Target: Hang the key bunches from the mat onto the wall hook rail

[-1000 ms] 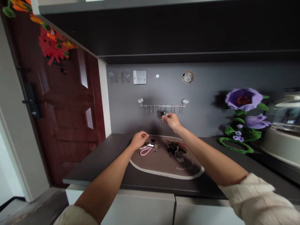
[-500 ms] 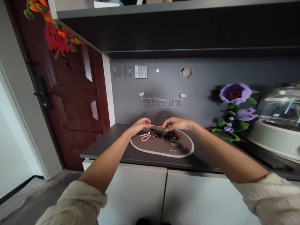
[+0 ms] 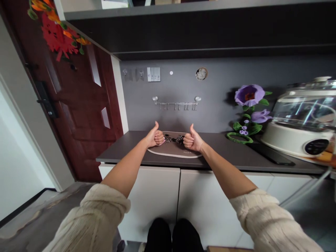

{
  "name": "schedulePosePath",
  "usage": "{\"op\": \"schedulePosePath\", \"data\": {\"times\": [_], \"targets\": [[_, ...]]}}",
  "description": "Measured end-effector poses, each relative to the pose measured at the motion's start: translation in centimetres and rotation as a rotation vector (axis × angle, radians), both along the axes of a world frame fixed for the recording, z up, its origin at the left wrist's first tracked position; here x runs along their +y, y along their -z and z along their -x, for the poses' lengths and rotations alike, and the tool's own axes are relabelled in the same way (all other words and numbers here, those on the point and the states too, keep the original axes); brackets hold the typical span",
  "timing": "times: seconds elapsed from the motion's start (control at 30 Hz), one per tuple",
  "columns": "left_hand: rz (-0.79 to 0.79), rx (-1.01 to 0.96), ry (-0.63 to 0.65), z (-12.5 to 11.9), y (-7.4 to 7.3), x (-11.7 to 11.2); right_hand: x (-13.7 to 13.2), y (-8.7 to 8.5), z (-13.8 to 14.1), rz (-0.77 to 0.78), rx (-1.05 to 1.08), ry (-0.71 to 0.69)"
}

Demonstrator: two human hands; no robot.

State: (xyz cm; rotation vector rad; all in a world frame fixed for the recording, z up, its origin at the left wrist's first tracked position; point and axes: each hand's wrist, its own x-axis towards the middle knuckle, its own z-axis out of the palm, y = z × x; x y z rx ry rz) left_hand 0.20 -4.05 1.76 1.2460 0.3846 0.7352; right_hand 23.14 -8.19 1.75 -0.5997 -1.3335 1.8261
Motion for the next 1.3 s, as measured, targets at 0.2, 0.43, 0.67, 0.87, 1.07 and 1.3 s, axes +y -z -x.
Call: {"op": "schedulePosePath", "data": {"times": [0.2,0.43,0.67,0.87,1.07,1.3], "targets": [[0.076,-0.035,-0.028,0.3,2.8,0.3,-0.4,1.4,-0.7,0.04,0.014,0.005],[0.061,-0.017,-0.02,0.6,1.5,0.4,0.5,1.0,-1.0,0.025,-0.012,-0.032],[-0.089,0.039,-0.141,1.1,-0.6,1.6,1.4,-0.7,-0.3,-0.049,-0.103,0.07],[-0.553,0.27,-0.7,0.6,-1.3,3.9,3.4,-2.1,2.1,-0.292,-0.197,0.402],[-1.079,0.639,-0.9,-0.5,-0.5,5.5,7.4,-1.0,4.3,-0.541,-0.434,0.904],[-1.23,0.804,-0.743,-1.3,1.8,6.0,8.2,1.5,4.4,-0.753,-0.761,1.025]]}}
